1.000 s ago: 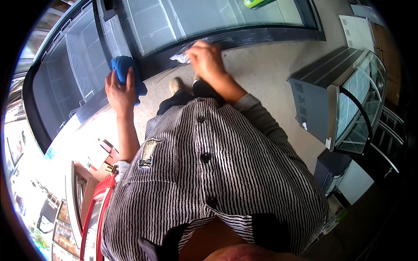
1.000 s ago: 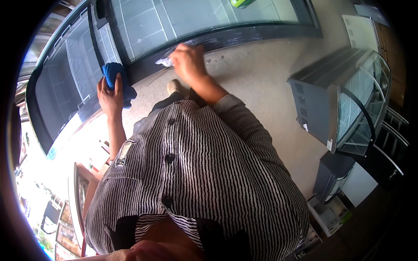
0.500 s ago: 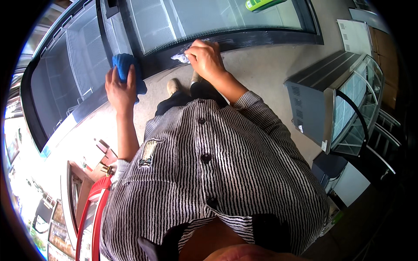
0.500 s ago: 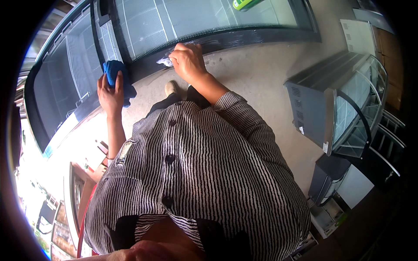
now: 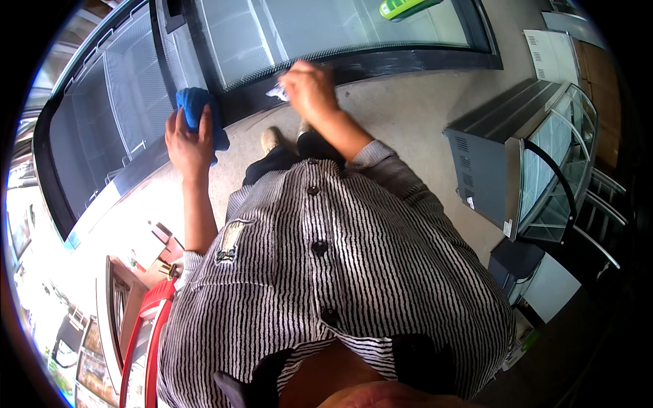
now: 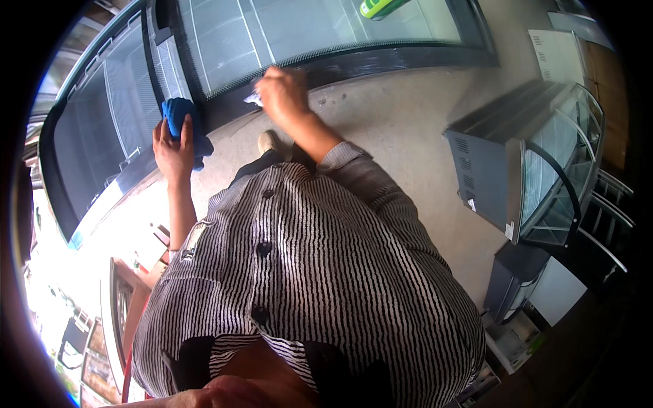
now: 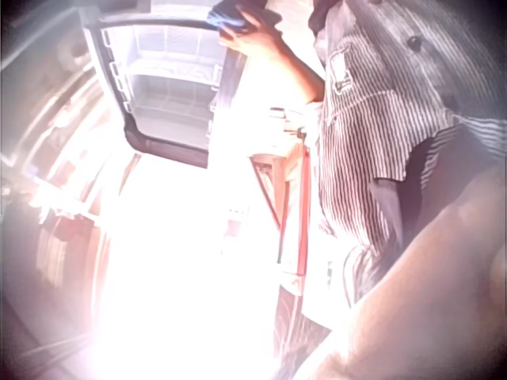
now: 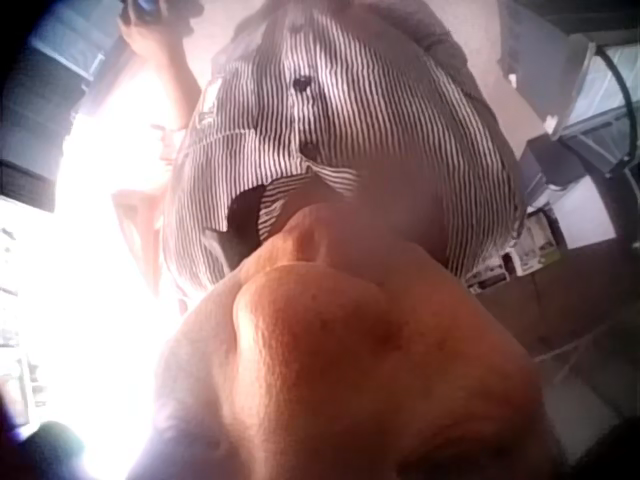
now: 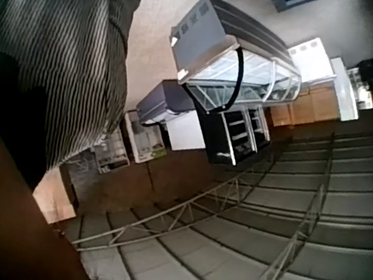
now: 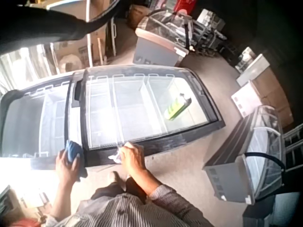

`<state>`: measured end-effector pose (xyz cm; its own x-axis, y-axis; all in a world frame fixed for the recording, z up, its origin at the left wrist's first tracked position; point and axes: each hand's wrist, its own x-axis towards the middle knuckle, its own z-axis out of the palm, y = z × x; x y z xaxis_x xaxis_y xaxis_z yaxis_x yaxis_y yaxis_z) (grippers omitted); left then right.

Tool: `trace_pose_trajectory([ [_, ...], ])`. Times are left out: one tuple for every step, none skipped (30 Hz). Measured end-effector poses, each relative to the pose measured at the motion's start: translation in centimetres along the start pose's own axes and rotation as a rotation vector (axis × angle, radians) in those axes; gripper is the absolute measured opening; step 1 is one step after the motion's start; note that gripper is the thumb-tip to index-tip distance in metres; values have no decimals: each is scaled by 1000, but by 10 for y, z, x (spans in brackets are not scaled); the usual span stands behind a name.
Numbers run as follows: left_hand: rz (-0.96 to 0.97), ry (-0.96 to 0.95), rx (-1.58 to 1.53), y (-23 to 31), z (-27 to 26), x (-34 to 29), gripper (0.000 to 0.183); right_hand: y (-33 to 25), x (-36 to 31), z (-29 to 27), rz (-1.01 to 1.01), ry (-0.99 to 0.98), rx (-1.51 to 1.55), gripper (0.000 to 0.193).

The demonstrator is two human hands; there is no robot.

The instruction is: The person cleans the front frame of a glass display case using a blue cloth and a green spray can. They repeatedly spray the surface and wipe it down with the cloth, focusing on the lower edge and corners of the case.

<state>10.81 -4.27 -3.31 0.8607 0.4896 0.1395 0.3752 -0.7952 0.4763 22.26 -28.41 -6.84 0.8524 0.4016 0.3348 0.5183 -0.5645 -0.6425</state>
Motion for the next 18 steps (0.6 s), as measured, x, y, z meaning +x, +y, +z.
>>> trace_pose_trajectory([
  [-9,7,7,0,1,-1,57,-9,-2,4,-47,-6,46,5],
  [-14,11,1,1,1,-1,57,-11,-2,1,-109,20,16,8],
  [-17,10,-9,3,0,-1,57,-6,-4,0,-79,82,88,7],
  [-19,6,-15,4,-1,-1,57,4,-5,-6,34,94,12,7],
  [-20,5,-18,4,-1,-1,57,19,-6,-17,146,106,-64,6],
  [-20,11,-17,3,-1,-1,57,33,-2,-31,165,153,-182,7],
  [-20,18,-17,3,-1,-1,57,38,-2,-40,135,247,-266,8],
  [-18,24,-19,2,-1,-2,57,41,-4,-33,130,209,-235,8],
  [-3,20,-26,3,-1,-1,56,41,-6,-23,137,179,-212,9],
  [11,17,-30,6,-1,1,56,19,-10,-9,173,146,-7,9],
  [13,18,-33,5,1,1,55,-2,-14,7,206,119,195,10],
  [14,17,-30,5,0,2,55,-18,-17,19,72,118,240,12],
  [14,16,-26,6,-2,2,54,-25,-16,19,-113,149,119,12],
  [14,9,-32,9,-3,2,54,-18,-16,13,-38,155,120,11],
  [13,19,-31,6,-3,0,54,-7,-17,9,33,156,128,11],
  [20,21,-29,4,-2,0,54,11,-13,-3,119,208,91,11],
  [26,29,-23,3,-2,0,54,28,-9,-17,210,260,65,12],
  [36,21,-25,3,-1,0,53,46,-5,-30,301,311,38,14],
])
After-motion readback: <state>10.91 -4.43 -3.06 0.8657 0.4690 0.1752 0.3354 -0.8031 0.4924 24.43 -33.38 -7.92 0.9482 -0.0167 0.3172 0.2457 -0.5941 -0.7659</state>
